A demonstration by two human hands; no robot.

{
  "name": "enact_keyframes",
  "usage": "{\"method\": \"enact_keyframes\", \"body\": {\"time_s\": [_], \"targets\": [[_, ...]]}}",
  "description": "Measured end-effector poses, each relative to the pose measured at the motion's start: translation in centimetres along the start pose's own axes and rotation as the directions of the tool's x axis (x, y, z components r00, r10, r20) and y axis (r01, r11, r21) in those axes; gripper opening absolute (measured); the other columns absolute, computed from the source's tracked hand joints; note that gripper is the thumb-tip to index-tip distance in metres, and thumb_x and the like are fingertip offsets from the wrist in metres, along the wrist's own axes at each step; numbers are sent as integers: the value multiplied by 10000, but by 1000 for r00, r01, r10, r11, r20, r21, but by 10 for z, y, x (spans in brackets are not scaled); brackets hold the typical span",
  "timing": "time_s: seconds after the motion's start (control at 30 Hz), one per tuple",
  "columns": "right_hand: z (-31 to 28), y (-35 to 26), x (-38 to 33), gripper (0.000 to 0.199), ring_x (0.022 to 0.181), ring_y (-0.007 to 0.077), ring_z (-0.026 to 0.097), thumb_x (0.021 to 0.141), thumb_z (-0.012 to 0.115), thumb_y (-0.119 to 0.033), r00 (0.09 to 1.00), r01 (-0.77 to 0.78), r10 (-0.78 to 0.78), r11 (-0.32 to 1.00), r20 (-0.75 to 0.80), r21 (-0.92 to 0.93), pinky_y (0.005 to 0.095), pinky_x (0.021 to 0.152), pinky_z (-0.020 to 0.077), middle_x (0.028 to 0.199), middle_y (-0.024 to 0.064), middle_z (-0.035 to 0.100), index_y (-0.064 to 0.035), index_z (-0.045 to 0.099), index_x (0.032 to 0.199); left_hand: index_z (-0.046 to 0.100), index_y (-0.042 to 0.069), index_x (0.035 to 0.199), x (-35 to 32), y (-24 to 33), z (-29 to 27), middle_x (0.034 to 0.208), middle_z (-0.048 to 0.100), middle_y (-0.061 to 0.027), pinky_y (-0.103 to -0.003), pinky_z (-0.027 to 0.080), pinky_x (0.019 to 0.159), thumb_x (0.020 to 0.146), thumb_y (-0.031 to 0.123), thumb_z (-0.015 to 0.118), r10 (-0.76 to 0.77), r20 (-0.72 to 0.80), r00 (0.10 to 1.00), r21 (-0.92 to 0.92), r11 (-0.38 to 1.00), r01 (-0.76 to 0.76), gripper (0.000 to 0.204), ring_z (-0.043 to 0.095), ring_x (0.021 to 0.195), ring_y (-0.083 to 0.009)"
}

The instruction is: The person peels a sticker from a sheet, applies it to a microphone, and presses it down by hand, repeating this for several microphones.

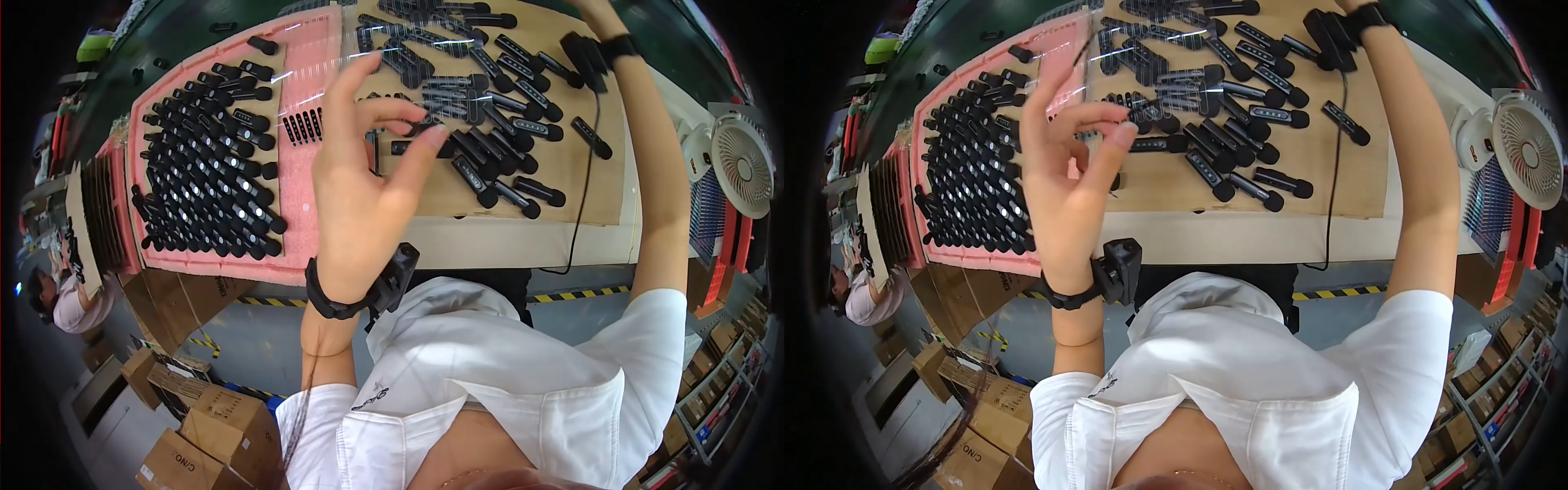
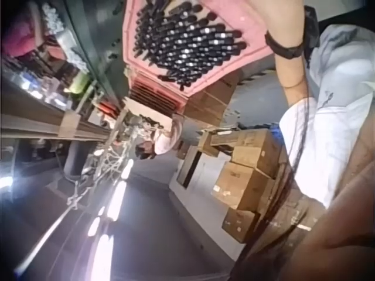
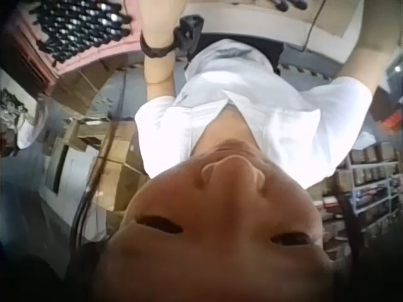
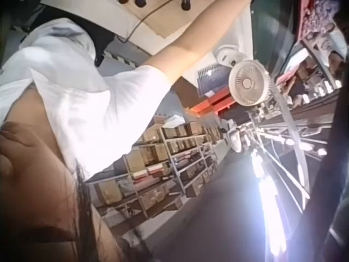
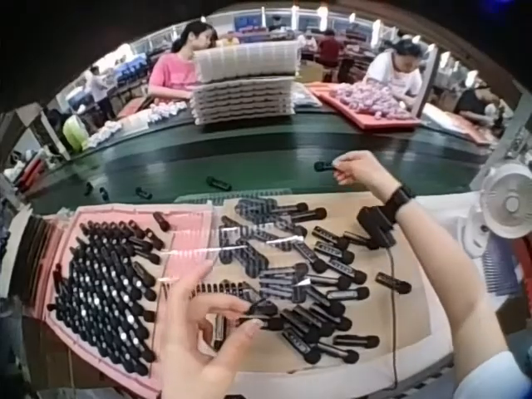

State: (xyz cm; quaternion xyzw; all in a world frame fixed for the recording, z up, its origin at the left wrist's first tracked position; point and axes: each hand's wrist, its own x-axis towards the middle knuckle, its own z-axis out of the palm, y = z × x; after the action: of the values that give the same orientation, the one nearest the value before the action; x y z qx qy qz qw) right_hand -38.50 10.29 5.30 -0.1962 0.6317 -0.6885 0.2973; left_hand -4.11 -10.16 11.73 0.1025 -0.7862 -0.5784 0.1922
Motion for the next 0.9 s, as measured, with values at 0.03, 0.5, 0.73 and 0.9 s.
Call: {"method": "enact_keyframes", "body": {"time_s": [0.03, 0.5, 0.73, 0.9], "targets": [[-10, 11, 11, 219, 615, 128, 577, 783, 608, -151, 982, -31, -4, 984, 191, 177, 233, 588, 483, 734, 71, 608, 21, 594, 918, 385, 64, 1203, -2, -2, 0, 823, 602, -32, -204, 344, 530, 688, 50, 663, -5, -9, 1000, 11, 1000, 5, 586, 542, 711, -100], [39, 1, -76, 187, 633, 97, 521, 795, 581, -149, 968, 67, 213, 277, 129, -959, 221, 584, 423, 743, 29, 568, -2, 593, 910, 433, 55, 1158, -8, 6, -11, 773, 586, -1, -182, 295, 518, 658, 12, 652, 6, -21, 1000, -34, 999, -7, 548, 478, 659, -50], [62, -3, -109, 129, 669, 83, 449, 853, 521, -151, 999, 44, -13, 420, 43, -907, 209, 616, 388, 747, 7, 500, -41, 542, 917, 411, 25, 1175, -14, 11, -12, 732, 569, -9, -151, 302, 550, 650, -43, 647, 23, 66, 998, -66, 998, -19, 579, 441, 619, -36], [115, -17, -145, 152, 710, 87, 429, 871, 493, -149, 972, 203, -236, 783, 21, -587, 205, 652, 366, 759, 7, 447, -37, 495, 975, 381, -9, 1196, -17, 20, -10, 677, 562, -17, -138, 327, 576, 642, -76, 648, -25, 64, 998, -217, 975, 38, 619, 461, 598, -42]]}}
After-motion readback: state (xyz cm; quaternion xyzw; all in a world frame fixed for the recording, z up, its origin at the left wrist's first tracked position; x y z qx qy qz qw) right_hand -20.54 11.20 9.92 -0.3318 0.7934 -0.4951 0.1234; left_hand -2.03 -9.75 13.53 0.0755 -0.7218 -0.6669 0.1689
